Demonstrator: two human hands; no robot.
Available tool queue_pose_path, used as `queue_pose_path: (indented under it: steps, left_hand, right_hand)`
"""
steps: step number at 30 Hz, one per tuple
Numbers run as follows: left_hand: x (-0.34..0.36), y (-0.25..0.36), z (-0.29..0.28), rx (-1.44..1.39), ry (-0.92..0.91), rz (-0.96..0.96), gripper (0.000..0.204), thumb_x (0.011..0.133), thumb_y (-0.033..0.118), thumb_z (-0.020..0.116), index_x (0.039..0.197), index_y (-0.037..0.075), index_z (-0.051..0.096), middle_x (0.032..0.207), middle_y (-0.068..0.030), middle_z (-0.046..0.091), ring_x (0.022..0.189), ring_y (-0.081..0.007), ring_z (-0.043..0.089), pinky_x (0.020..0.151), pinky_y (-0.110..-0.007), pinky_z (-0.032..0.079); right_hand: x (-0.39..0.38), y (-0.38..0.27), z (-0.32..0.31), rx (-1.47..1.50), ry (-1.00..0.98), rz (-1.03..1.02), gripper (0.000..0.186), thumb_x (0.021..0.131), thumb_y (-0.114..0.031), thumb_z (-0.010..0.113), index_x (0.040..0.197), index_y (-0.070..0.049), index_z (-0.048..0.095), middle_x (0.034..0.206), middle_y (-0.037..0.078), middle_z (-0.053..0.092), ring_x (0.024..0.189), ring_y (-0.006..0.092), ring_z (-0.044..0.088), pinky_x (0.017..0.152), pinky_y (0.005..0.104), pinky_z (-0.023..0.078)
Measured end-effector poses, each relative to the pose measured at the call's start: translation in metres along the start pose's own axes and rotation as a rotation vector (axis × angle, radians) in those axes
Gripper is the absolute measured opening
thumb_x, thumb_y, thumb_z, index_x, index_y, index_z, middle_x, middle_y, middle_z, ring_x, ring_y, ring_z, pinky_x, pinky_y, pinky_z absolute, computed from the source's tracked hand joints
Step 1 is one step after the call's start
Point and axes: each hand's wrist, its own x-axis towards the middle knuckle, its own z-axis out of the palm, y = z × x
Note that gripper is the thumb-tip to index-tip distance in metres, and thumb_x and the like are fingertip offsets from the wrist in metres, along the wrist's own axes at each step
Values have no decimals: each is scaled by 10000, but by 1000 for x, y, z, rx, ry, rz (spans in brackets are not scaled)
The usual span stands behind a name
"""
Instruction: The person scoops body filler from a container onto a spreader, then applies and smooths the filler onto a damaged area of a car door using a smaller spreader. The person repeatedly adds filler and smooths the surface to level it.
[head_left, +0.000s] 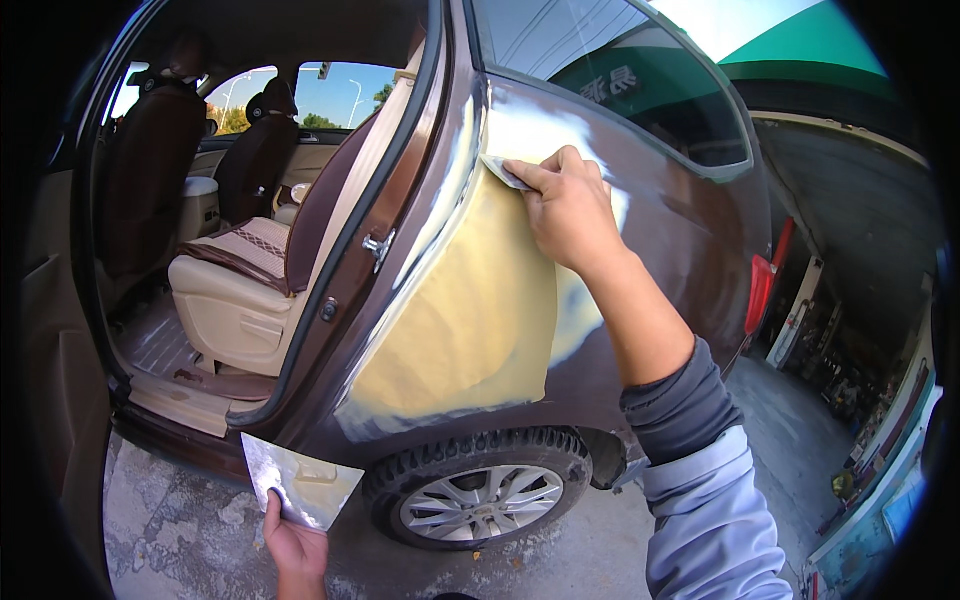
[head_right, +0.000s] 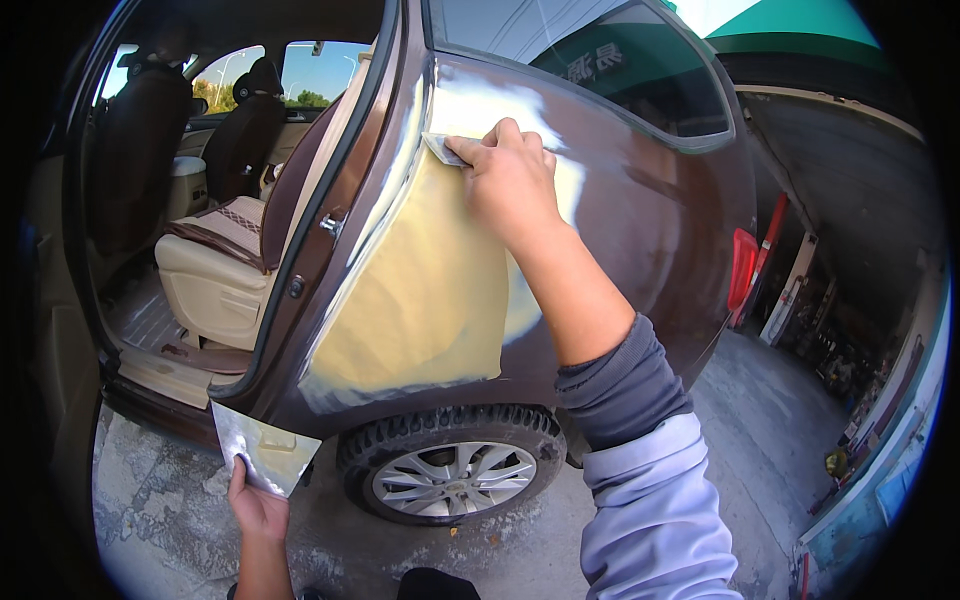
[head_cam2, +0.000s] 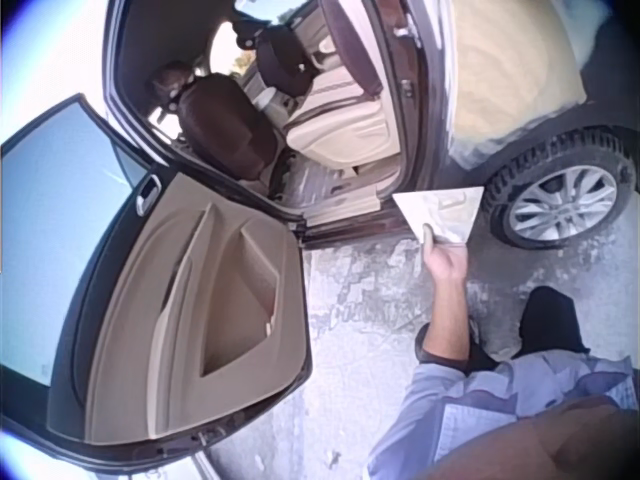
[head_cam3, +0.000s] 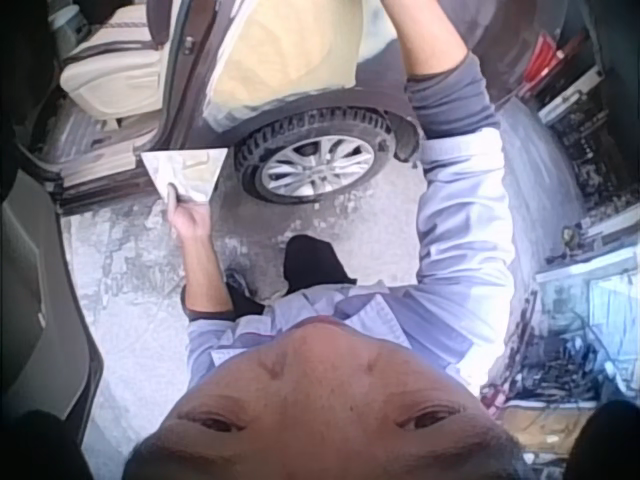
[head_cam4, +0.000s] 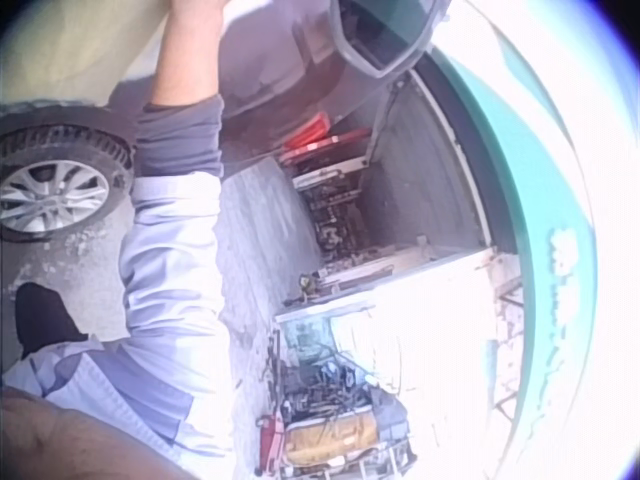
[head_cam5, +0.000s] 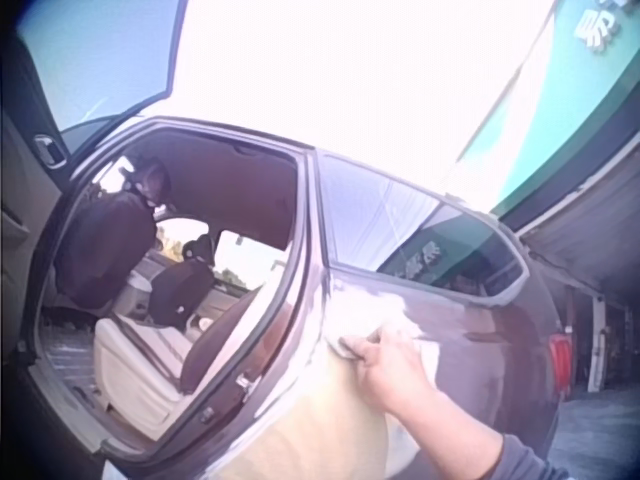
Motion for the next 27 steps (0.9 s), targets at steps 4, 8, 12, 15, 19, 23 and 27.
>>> queue_pose_path:
  steps: [4,8,12,15,19,23,27]
  left_hand:
    - [-1,0,-1,-7,-35,-7,504,1145,321,528,1556,29,510,1576,-131,589,1447,-327,566,1248,-511,409]
    - [0,-1,-1,-1,12,-2,501,1144,319,532,1552,29,512,1568,-130,596,1435,-327,577,1237,-518,420]
    - [-1,-3,-1,3,29,9,495,1141,317,546,1544,31,519,1546,-128,616,1410,-328,601,1216,-527,444]
    - [-2,-3,0,7,26,8,499,1142,318,544,1547,29,516,1549,-130,613,1411,-327,600,1217,-527,444]
    - [-3,-3,3,-12,10,3,506,1143,320,542,1553,25,509,1558,-133,603,1417,-329,595,1218,-527,442]
    - [-4,-3,3,11,14,5,513,1144,320,538,1562,24,500,1571,-134,592,1425,-330,588,1224,-527,437]
    - [-4,-4,1,11,17,8,513,1146,319,536,1565,26,498,1577,-134,588,1429,-330,585,1230,-529,431]
  right_hand:
    - [-8,-3,0,-17,14,-39,417,926,-45,716,1278,-236,831,1095,89,643,1068,327,598,965,429,488]
    - [-18,-3,0,-26,17,-83,429,910,-32,726,1272,-236,835,1089,87,641,1054,326,594,962,435,485]
    - [-32,-3,1,-33,10,-126,442,899,-24,729,1271,-236,836,1101,81,633,1061,324,582,982,442,468]
    - [-44,-3,1,-41,-5,-160,462,885,-12,730,1276,-234,835,1110,81,623,1073,323,572,1000,442,453]
    - [-61,-4,-1,-36,-26,-198,488,870,1,731,1288,-230,832,1121,84,615,1086,319,565,1012,442,442]
    - [-80,-6,-1,-35,-63,-209,491,867,-5,743,1294,-230,831,1147,98,608,1121,330,554,1058,459,428]
    - [-101,-9,2,-35,-86,-224,566,808,5,778,1319,-235,817,1171,111,610,1153,345,553,1088,467,421]
